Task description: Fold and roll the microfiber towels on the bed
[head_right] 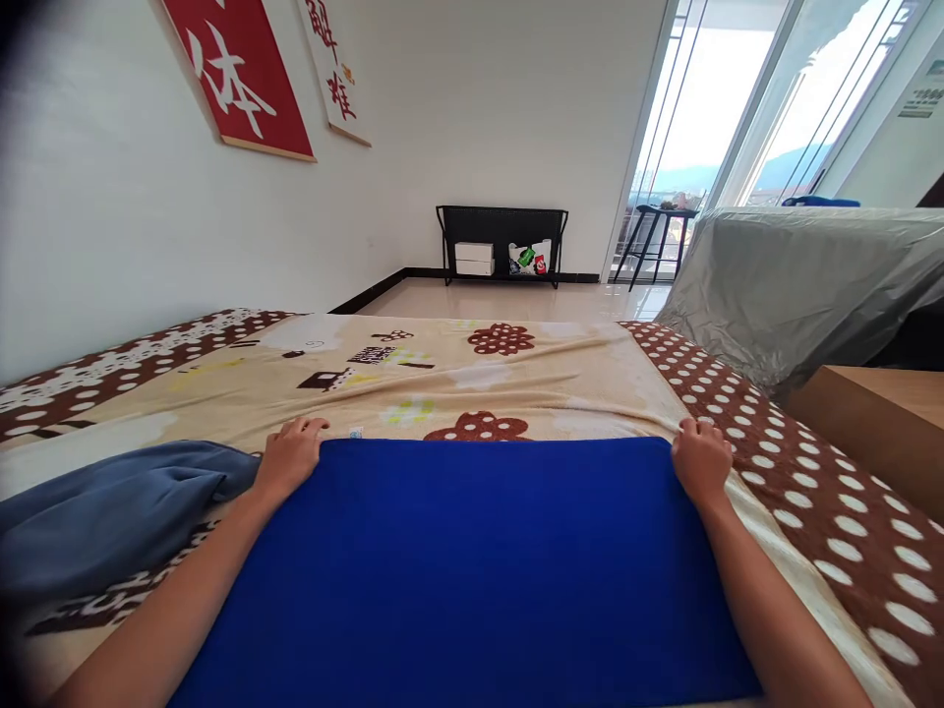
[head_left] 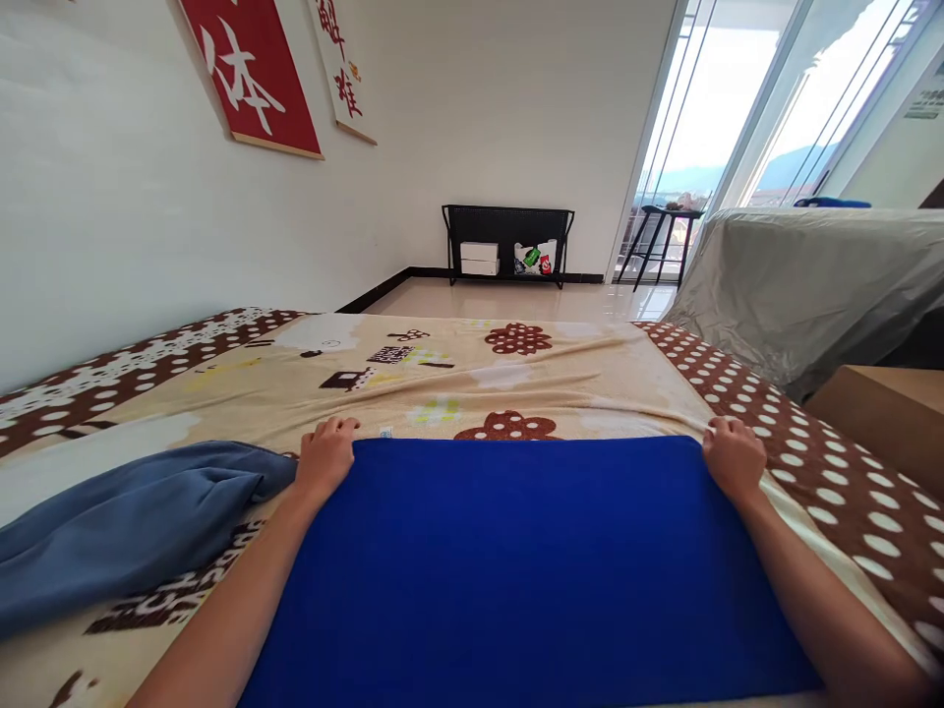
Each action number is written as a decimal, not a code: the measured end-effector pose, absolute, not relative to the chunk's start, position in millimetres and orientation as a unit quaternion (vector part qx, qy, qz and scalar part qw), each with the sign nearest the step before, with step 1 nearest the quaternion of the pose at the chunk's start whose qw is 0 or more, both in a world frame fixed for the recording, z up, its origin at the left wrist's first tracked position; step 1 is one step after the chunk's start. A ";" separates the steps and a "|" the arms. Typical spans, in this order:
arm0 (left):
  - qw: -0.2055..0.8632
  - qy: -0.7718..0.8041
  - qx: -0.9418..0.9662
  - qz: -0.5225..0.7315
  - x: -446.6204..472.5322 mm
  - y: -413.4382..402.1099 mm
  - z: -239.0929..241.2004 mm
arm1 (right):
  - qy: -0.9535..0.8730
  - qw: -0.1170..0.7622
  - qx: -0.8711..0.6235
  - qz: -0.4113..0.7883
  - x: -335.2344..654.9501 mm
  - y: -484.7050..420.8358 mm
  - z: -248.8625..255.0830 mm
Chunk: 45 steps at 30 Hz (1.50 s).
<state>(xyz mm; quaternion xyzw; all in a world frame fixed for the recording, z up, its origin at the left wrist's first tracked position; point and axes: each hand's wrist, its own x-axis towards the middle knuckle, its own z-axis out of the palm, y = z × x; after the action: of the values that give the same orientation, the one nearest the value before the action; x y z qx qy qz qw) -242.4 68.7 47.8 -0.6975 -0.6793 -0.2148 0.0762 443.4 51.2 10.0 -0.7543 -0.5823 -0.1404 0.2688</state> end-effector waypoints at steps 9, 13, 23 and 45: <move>0.021 -0.497 -0.853 -0.162 15.7 35.4 12.2 | -0.817 0.225 -0.531 -0.018 201.2 58.9 -11.4; 0.008 -0.488 -0.862 -0.137 23.4 29.0 -1.4 | -0.840 0.201 -0.504 0.023 190.6 50.2 -24.4; 0.041 -0.649 -0.757 -0.070 -205.3 39.8 8.2 | -0.780 0.166 -0.602 0.037 433.2 40.9 -27.1; 0.034 -0.583 -0.811 -0.026 -78.4 34.6 68.0 | -0.741 0.213 -0.635 -0.046 295.0 44.8 2.7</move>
<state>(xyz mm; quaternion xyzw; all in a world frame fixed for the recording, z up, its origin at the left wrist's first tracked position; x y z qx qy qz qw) -78.4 34.6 68.0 -0.8112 -0.5833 -0.0258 0.0337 295.0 44.8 2.7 -0.6354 -0.7408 -0.0460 0.2128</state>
